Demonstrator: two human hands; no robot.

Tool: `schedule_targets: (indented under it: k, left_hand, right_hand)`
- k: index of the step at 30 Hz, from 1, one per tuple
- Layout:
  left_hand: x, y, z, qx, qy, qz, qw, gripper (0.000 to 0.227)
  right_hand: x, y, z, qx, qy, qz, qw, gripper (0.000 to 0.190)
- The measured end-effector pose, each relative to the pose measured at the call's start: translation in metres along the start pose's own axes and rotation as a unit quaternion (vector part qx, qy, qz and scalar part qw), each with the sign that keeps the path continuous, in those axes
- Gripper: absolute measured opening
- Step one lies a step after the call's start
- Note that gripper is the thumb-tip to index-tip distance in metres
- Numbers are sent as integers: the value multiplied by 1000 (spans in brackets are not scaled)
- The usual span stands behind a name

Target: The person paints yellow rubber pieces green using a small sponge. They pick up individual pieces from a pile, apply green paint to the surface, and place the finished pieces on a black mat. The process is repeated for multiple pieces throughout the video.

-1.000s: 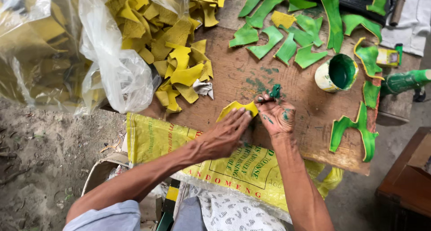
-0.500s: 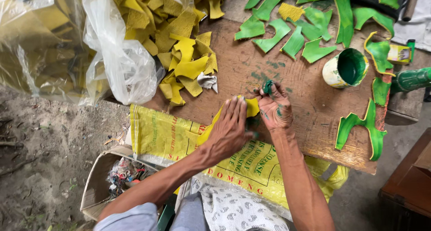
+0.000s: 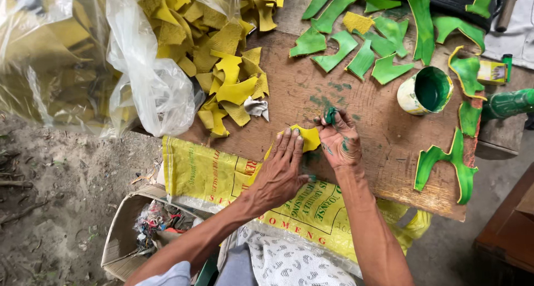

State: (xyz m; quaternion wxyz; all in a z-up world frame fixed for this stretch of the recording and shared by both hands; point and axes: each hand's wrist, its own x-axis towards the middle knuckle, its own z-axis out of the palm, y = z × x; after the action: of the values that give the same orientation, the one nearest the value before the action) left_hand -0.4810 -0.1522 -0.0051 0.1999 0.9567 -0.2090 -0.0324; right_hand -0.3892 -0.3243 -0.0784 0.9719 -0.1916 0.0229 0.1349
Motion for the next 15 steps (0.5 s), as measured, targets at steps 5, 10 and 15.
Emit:
schedule_targets:
  k: [5, 10, 15]
  left_hand:
    - [18, -1, -8, -47, -29, 68, 996, 93]
    - [-19, -3, -88, -174, -312, 40, 933, 46]
    - [7, 9, -69, -139, -123, 4, 983, 44]
  right_hand:
    - [6, -2, -6, 11, -12, 36, 999, 8]
    - [18, -20, 0, 74, 57, 110, 990, 11]
    - [18, -16, -5, 85, 72, 121, 986, 12]
